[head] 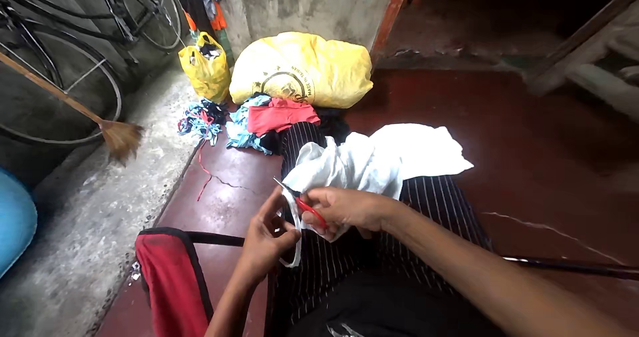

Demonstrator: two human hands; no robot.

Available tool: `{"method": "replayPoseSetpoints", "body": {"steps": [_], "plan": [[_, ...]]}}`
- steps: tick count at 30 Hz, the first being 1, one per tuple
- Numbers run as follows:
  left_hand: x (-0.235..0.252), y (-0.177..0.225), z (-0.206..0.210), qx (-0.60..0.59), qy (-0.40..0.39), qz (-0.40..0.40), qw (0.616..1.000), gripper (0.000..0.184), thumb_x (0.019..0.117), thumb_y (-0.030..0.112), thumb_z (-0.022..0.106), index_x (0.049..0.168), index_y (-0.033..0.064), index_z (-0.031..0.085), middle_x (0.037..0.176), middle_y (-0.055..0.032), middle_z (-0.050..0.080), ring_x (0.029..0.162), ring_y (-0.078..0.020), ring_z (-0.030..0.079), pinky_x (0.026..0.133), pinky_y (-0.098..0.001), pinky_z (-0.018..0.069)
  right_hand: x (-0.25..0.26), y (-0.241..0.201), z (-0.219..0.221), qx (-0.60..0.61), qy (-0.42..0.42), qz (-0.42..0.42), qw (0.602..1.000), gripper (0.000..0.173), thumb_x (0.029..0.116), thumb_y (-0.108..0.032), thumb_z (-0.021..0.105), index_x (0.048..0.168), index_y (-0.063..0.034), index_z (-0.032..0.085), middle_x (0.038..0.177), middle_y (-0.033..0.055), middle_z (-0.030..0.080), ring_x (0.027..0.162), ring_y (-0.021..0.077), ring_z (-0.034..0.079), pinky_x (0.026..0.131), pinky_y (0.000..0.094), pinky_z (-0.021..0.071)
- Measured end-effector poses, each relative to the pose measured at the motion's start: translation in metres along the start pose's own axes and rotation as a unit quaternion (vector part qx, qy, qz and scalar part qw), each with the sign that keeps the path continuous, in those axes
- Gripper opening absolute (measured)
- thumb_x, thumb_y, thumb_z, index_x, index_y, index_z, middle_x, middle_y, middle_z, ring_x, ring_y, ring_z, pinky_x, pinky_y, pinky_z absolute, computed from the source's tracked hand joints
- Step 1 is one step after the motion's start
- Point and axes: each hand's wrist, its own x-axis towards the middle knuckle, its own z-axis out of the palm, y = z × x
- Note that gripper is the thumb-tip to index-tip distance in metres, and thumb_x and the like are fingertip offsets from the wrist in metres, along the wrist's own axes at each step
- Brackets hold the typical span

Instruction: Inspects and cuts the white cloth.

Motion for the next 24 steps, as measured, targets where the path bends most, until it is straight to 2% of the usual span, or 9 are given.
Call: {"method": "replayPoseSetpoints", "body": {"steps": [5, 9, 12, 15, 18, 20, 21, 22, 24], "plan": [[-0.002, 0.008, 0.001, 0.176, -0.017, 0.04, 0.983, 0.054, 0.0838, 0.001, 0.071, 0.137, 0.0038, 0.061, 0.112, -0.0062, 0.072, 0.083, -0.0148, 0.072, 0.072, -0.0312, 0.0632, -0.001, 0.004, -0.002, 0.007, 0.005, -0.001, 1.0, 0.026, 0.1039, -0.02, 0.06, 0.128, -0.0106, 0.056, 0.084, 0.005, 0.065, 0.065, 0.0104, 0.062, 0.062, 0.0256, 0.0552], [-0.013, 0.051, -0.009, 0.363, -0.151, 0.053, 0.918, 0.029, 0.0894, 0.009, 0.066, 0.118, 0.0069, 0.072, 0.1, -0.0043, 0.069, 0.084, -0.0084, 0.069, 0.075, -0.0249, 0.0606, -0.022, -0.001, 0.0, -0.018, 0.004, -0.026, 0.999, 0.034, 0.0993, -0.012, 0.065, 0.132, -0.0137, 0.057, 0.088, 0.0044, 0.069, 0.057, 0.009, 0.061, 0.049, 0.0235, 0.0526], [-0.011, 0.086, -0.018, 0.41, -0.24, 0.076, 0.877, 0.022, 0.0884, 0.008, 0.068, 0.109, 0.0072, 0.075, 0.102, -0.0078, 0.069, 0.083, -0.0103, 0.068, 0.072, -0.0263, 0.0597, -0.046, -0.005, -0.001, -0.077, 0.076, -0.056, 0.993, 0.041, 0.0944, -0.007, 0.071, 0.133, -0.0147, 0.059, 0.096, 0.0063, 0.07, 0.058, 0.0125, 0.064, 0.049, 0.0266, 0.0558], [0.022, 0.128, -0.048, 0.453, -0.239, 0.115, 0.851, 0.015, 0.0865, 0.005, 0.07, 0.101, 0.0073, 0.076, 0.103, -0.0029, 0.071, 0.087, -0.0096, 0.068, 0.074, -0.0274, 0.0599, -0.072, -0.002, -0.003, -0.122, 0.178, -0.082, 0.973, 0.036, 0.093, -0.006, 0.072, 0.126, -0.0175, 0.064, 0.098, 0.0059, 0.074, 0.061, 0.0154, 0.068, 0.051, 0.0289, 0.0581], [0.087, 0.179, -0.111, 0.532, -0.125, 0.166, 0.821, 0.02, 0.0837, -0.007, 0.07, 0.1, 0.0035, 0.075, 0.102, -0.0078, 0.073, 0.088, -0.0177, 0.07, 0.079, -0.0391, 0.0599, -0.096, 0.004, -0.01, -0.102, 0.268, -0.104, 0.952, 0.037, 0.0923, -0.003, 0.071, 0.125, -0.0186, 0.065, 0.092, 0.0073, 0.074, 0.059, 0.0189, 0.069, 0.052, 0.0323, 0.0599], [0.13, 0.21, -0.161, 0.596, 0.069, 0.169, 0.782, 0.023, 0.0875, -0.005, 0.07, 0.111, -0.002, 0.072, 0.109, -0.0209, 0.07, 0.096, -0.0343, 0.07, 0.087, -0.0551, 0.0571, -0.109, 0.007, -0.014, -0.095, 0.331, -0.14, 0.928, 0.04, 0.0888, 0.003, 0.072, 0.123, -0.0171, 0.067, 0.09, 0.0075, 0.074, 0.06, 0.0203, 0.071, 0.052, 0.0343, 0.0617], [0.148, 0.22, -0.184, 0.608, 0.169, 0.141, 0.763, 0.038, 0.088, -0.003, 0.071, 0.126, -0.0045, 0.065, 0.121, -0.0309, 0.064, 0.108, -0.047, 0.064, 0.093, -0.0651, 0.0507, -0.116, 0.009, -0.016, -0.097, 0.359, -0.156, 0.915, 0.043, 0.0866, 0.006, 0.072, 0.123, -0.0171, 0.068, 0.092, 0.0071, 0.074, 0.064, 0.0216, 0.072, 0.055, 0.0364, 0.0637], [0.162, 0.227, -0.201, 0.604, 0.235, 0.095, 0.756, 0.063, 0.0857, -0.001, 0.073, 0.144, -0.0052, 0.05, 0.138, -0.0393, 0.048, 0.123, -0.0577, 0.051, 0.1, -0.0734, 0.0416, -0.122, 0.011, -0.018, -0.099, 0.384, -0.167, 0.903, 0.046, 0.0858, 0.008, 0.072, 0.124, -0.0165, 0.067, 0.094, 0.007, 0.074, 0.067, 0.0228, 0.073, 0.057, 0.0383, 0.0649], [0.182, 0.236, -0.209, 0.581, 0.268, 0.024, 0.768, 0.101, 0.0814, 0.006, 0.081, 0.16, -0.001, 0.018, 0.154, -0.0432, 0.022, 0.133, -0.0655, 0.035, 0.102, -0.0809, 0.0322, -0.134, 0.014, -0.026, -0.103, 0.425, -0.192, 0.878, 0.049, 0.086, 0.008, 0.073, 0.129, -0.0158, 0.064, 0.101, 0.0067, 0.074, 0.074, 0.0232, 0.075, 0.063, 0.0391, 0.0666]]}}
